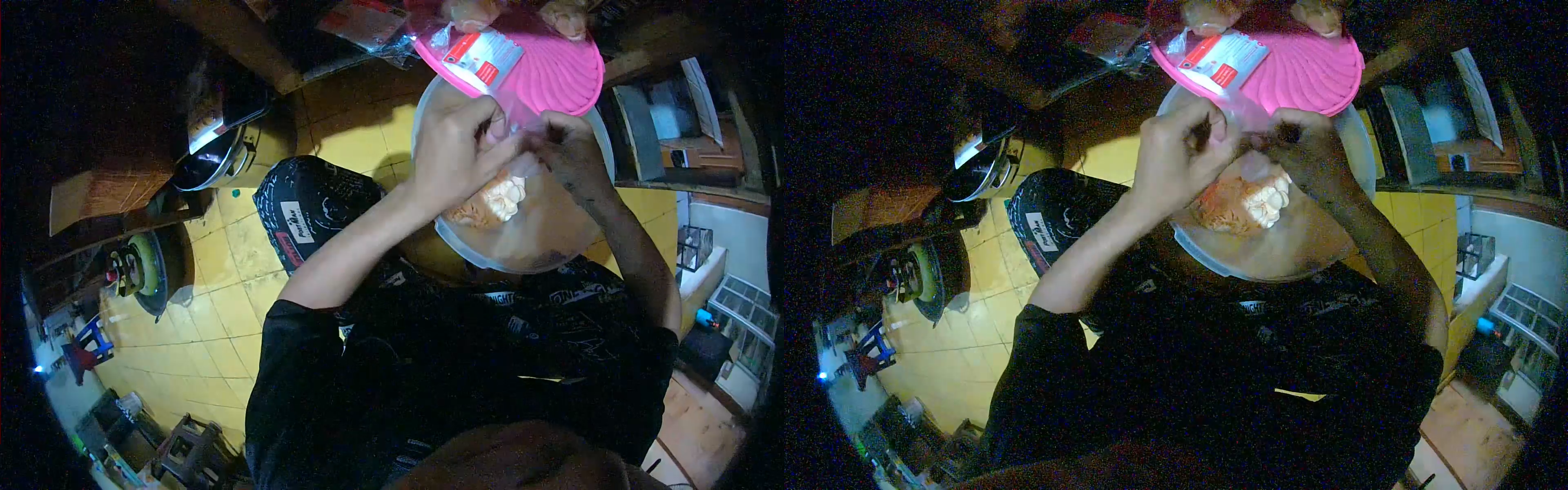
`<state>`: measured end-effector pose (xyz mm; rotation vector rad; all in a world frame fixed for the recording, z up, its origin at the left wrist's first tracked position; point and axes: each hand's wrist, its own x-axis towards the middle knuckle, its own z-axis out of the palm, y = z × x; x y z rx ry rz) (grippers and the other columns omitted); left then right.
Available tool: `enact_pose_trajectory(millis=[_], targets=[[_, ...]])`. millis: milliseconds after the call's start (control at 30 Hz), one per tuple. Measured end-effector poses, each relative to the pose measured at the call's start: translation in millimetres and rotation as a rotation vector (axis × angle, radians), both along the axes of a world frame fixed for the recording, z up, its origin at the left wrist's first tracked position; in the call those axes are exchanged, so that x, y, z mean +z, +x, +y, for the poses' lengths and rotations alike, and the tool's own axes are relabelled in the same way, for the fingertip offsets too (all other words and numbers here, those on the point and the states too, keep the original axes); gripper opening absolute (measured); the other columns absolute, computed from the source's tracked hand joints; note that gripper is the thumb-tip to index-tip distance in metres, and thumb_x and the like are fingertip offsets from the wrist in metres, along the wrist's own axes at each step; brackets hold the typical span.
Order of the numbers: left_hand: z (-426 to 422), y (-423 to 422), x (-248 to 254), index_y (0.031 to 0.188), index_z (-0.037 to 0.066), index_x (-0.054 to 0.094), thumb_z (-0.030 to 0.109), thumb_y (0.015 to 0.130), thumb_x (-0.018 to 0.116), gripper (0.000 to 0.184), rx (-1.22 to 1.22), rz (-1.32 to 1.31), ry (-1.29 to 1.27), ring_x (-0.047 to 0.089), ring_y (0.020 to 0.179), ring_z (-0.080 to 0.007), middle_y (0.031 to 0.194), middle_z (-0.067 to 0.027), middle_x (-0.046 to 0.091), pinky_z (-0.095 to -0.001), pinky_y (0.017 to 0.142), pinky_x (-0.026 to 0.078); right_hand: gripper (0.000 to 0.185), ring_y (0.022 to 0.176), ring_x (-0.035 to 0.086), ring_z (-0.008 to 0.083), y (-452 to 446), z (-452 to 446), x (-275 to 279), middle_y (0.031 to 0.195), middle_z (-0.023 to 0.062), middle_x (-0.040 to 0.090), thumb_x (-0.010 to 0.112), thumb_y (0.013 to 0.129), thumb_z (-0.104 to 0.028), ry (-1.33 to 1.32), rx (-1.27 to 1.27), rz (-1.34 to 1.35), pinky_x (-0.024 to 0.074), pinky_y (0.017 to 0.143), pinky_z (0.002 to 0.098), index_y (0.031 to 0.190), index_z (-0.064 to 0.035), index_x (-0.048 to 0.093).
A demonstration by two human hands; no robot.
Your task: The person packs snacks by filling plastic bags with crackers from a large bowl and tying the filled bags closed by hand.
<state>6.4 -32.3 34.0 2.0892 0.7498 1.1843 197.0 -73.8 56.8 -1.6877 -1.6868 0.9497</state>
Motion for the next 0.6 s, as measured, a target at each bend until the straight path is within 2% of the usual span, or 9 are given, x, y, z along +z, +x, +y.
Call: enact_pose_trajectory(millis=[33, 67, 133, 200, 267, 367, 467, 533, 600], targets=[[-3, 1, 0, 0.087, 0.001, 0.055, 0.007, 0.074, 0.072, 0.023, -0.107, -0.049, -0.329, 0.053, 0.069, -0.0101, 0.072, -0.0035, 0.054, -0.0255, 0.064, 0.045, 0.033, 0.057, 0.053, 0.0075, -2, 1, -1, 0.062, 0.002, 0.058, 0.067, 0.085, -0.031, -0.078, -0.007, 0.169, 0.042, 0.051, 0.0257, 0.072, -0.0029, 0.058], [-5, 1, 0, 0.087, 0.001, 0.055, 0.007, 0.074, 0.072, 0.023, -0.102, -0.056, -0.331, 0.053, 0.069, -0.0101, 0.072, -0.0035, 0.054, -0.0255, 0.064, 0.045, 0.032, 0.059, 0.053, 0.0074, -6, -1, -1, 0.063, 0.0021, 0.058, 0.067, 0.085, -0.032, -0.157, -0.015, 0.332, 0.0421, 0.053, 0.0253, 0.073, -0.0033, 0.058], [-7, 6, -8, 0.087, 0.002, 0.057, -0.001, 0.078, 0.065, 0.013, -0.26, -0.071, -0.688, 0.053, 0.075, -0.006, 0.076, -0.0004, 0.057, -0.024, 0.068, 0.045, 0.031, 0.059, 0.052, 0.0072, -16, -2, -1, 0.064, 0.0017, 0.058, 0.067, 0.085, -0.031, -0.217, -0.033, 0.361, 0.0419, 0.054, 0.0251, 0.075, -0.0034, 0.058], [-1, 8, -27, 0.083, 0.001, 0.056, 0.002, 0.075, 0.068, 0.014, -0.259, -0.135, -0.68, 0.055, 0.072, -0.0073, 0.073, -0.0016, 0.058, -0.0252, 0.066, 0.046, 0.03, 0.06, 0.051, 0.007, -17, 0, -4, 0.064, 0.0013, 0.057, 0.067, 0.085, -0.031, -0.273, -0.049, 0.389, 0.0416, 0.056, 0.025, 0.076, -0.0036, 0.058], [7, 5, -31, 0.078, 0.0, 0.056, 0.005, 0.072, 0.072, 0.017, -0.261, -0.191, -0.669, 0.056, 0.069, -0.0085, 0.07, -0.0029, 0.06, -0.0264, 0.065, 0.047, 0.026, 0.058, 0.048, 0.0072, -13, 2, -14, 0.063, 0.0006, 0.055, 0.066, 0.085, -0.028, -0.004, 0.006, 0.211, 0.041, 0.056, 0.0258, 0.078, -0.0042, 0.059], [15, 0, -31, 0.083, 0.0, 0.056, -0.001, 0.075, 0.066, 0.012, -0.146, -0.193, -0.631, 0.054, 0.068, -0.008, 0.069, -0.0023, 0.058, -0.0251, 0.065, 0.047, 0.022, 0.057, 0.047, 0.0074, -5, 3, -27, 0.062, 0.0001, 0.054, 0.064, 0.086, -0.025, 0.11, 0.072, -0.052, 0.0404, 0.055, 0.0269, 0.078, -0.0052, 0.059], [16, 0, -30, 0.086, -0.001, 0.056, -0.005, 0.077, 0.058, 0.011, -0.138, -0.365, -0.732, 0.054, 0.07, -0.0081, 0.071, -0.0031, 0.059, -0.0245, 0.066, 0.047, 0.021, 0.056, 0.049, 0.0071, -11, -1, -27, 0.06, -0.0007, 0.053, 0.063, 0.087, -0.024, -0.013, -0.016, -0.12, 0.0396, 0.052, 0.0263, 0.077, -0.0065, 0.058], [13, 0, -29, 0.086, -0.001, 0.056, -0.002, 0.077, 0.062, 0.01, -0.191, -0.3, -0.554, 0.056, 0.072, -0.0082, 0.075, -0.0044, 0.06, -0.0239, 0.066, 0.046, 0.021, 0.056, 0.048, 0.0069, -9, 0, -34, 0.059, -0.0011, 0.053, 0.063, 0.087, -0.024, -0.04, -0.04, 0.02, 0.0391, 0.052, 0.0259, 0.077, -0.0065, 0.057], [8, 0, -32, 0.085, -0.001, 0.056, 0.004, 0.077, 0.067, 0.015, -0.193, -0.192, -0.618, 0.058, 0.073, -0.0115, 0.078, -0.0068, 0.06, -0.0264, 0.065, 0.047, 0.022, 0.056, 0.048, 0.0068, -9, 1, -35, 0.059, -0.0016, 0.052, 0.063, 0.087, -0.024, -0.067, -0.068, 0.158, 0.0386, 0.051, 0.0255, 0.076, -0.0065, 0.056]])
